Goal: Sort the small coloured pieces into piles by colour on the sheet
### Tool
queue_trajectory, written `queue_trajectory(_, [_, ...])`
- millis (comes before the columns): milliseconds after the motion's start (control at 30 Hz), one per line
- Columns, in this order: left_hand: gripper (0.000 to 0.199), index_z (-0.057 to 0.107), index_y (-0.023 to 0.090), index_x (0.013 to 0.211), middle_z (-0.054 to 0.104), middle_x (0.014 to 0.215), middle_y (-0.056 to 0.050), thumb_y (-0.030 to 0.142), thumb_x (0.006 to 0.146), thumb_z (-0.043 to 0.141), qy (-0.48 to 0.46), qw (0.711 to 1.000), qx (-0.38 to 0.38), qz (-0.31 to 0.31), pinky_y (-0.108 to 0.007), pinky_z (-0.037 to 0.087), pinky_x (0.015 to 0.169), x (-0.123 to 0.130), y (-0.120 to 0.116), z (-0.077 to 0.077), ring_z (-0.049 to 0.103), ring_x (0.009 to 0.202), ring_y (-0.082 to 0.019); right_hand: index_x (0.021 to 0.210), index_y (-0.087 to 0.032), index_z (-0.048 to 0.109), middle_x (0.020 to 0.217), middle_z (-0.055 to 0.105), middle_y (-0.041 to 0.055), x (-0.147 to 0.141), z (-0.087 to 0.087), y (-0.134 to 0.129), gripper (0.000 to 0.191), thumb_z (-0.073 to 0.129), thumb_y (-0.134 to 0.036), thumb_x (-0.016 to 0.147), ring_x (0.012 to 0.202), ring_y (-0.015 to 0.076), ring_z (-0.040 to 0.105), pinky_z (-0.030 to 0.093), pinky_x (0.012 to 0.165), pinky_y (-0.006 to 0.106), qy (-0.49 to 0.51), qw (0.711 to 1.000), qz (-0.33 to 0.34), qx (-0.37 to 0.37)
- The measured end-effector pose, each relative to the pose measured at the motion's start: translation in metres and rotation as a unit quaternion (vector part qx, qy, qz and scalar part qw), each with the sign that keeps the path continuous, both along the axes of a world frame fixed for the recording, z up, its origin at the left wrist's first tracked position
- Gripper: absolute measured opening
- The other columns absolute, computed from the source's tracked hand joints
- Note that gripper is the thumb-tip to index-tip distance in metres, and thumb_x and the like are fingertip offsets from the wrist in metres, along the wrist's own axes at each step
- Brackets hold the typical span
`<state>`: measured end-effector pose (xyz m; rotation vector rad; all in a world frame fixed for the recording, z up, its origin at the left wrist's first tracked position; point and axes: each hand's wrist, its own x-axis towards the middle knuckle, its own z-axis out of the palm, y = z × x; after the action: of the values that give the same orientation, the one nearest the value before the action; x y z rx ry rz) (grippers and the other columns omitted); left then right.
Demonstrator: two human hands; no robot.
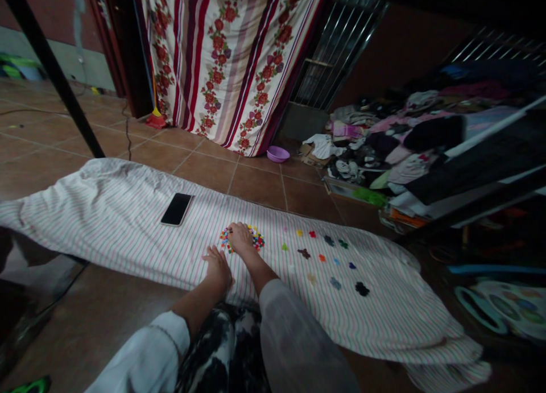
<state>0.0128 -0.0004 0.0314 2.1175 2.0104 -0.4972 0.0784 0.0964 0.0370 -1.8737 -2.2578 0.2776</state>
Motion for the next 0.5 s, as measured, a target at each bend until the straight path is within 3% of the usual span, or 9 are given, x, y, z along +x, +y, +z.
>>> queue_trajectory(300, [0.083, 0.030, -0.005, 0.140, 0.024, 0.144, -0.037, 0.044, 0.078, 0.057, 0.017, 1.000, -0.002, -0.002, -0.064, 0.038, 0.094, 0.002, -0.002, 0.005, 0.026, 0.133, -0.053, 0.089, -0.022, 0.068, 0.097, 0.069, 0.0047, 0.002, -0.003, 0.000, 0.016, 0.052, -0.017, 0.087, 0.097, 0.0196, 0.052, 0.036, 0.081, 0.029, 0.016, 0.999, 0.042, 0.022])
queue_trajectory(500, [0.077, 0.033, 0.000, 0.140, 0.026, 0.145, -0.034, 0.042, 0.080, 0.053, 0.039, 0.999, 0.022, -0.010, -0.066, 0.037, 0.093, 0.002, -0.005, 0.002, 0.028, 0.134, -0.051, 0.089, -0.022, 0.068, 0.093, 0.070, 0.0036, 0.004, -0.012, 0.002, 0.018, 0.053, -0.014, 0.084, 0.091, 0.0184, 0.055, 0.038, 0.084, 0.028, 0.098, 0.992, 0.045, 0.068])
